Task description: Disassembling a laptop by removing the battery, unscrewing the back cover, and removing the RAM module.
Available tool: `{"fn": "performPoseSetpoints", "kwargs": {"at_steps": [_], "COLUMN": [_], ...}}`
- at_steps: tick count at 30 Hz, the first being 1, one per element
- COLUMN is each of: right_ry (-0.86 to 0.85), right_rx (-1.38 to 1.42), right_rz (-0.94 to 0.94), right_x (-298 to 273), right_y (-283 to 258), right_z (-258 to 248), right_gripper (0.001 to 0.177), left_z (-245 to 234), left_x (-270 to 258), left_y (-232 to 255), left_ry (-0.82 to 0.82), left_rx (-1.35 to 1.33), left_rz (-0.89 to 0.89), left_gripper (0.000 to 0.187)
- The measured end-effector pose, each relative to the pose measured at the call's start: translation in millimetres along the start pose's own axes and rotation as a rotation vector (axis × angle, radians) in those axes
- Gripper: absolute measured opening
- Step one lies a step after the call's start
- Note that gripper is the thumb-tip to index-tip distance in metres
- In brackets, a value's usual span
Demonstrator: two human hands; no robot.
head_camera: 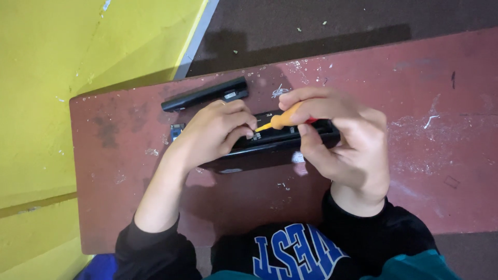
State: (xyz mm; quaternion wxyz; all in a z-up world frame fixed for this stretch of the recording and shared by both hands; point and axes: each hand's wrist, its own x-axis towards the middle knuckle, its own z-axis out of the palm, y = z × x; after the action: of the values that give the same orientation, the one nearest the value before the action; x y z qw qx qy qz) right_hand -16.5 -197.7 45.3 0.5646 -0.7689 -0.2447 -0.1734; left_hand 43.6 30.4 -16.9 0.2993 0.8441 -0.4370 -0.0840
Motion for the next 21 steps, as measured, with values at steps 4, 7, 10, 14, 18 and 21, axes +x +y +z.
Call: {"fn": "performPoseSetpoints", "kwargs": {"at_steps": [4,7,10,14,18,21], "right_ry": [0.102,0.157,0.227,0.184,0.089,0.062], "right_rx": [0.021,0.183,0.086,0.062,-0.02,-0.088], "right_rz": [0.022,-0.065,0.034,0.072,0.039,0.052], "right_x": [-1.0,-3.4,-5.3,-4.1,-5.0,-8.3], "right_y": [0.8,20.7,21.9,30.7,42.7,51.4], "right_z": [4.5,6.0,10.6,16.0,20.7,25.9], "right_gripper": [0.003,0.013,0.008,0.012,0.017,0.014], "left_z": [-8.7,-23.1,-26.6,-11.5,15.8,34.3], "left_x": [-10.0,-25.3,-57.7,-111.5,-162.2,-187.5], "left_y": [-0.6,6.7,-4.0,-31.4,-56.2,-72.5], "left_ry": [0.1,0.201,0.316,0.461,0.579,0.639], "left_rx": [-0.034,-0.08,-0.072,-0.112,-0.167,-0.098], "left_rz": [0.008,-0.054,-0.107,-0.229,-0.42,-0.461], "left_gripper": [0.007,0.009,0.009,0.005,0.008,0.008]}}
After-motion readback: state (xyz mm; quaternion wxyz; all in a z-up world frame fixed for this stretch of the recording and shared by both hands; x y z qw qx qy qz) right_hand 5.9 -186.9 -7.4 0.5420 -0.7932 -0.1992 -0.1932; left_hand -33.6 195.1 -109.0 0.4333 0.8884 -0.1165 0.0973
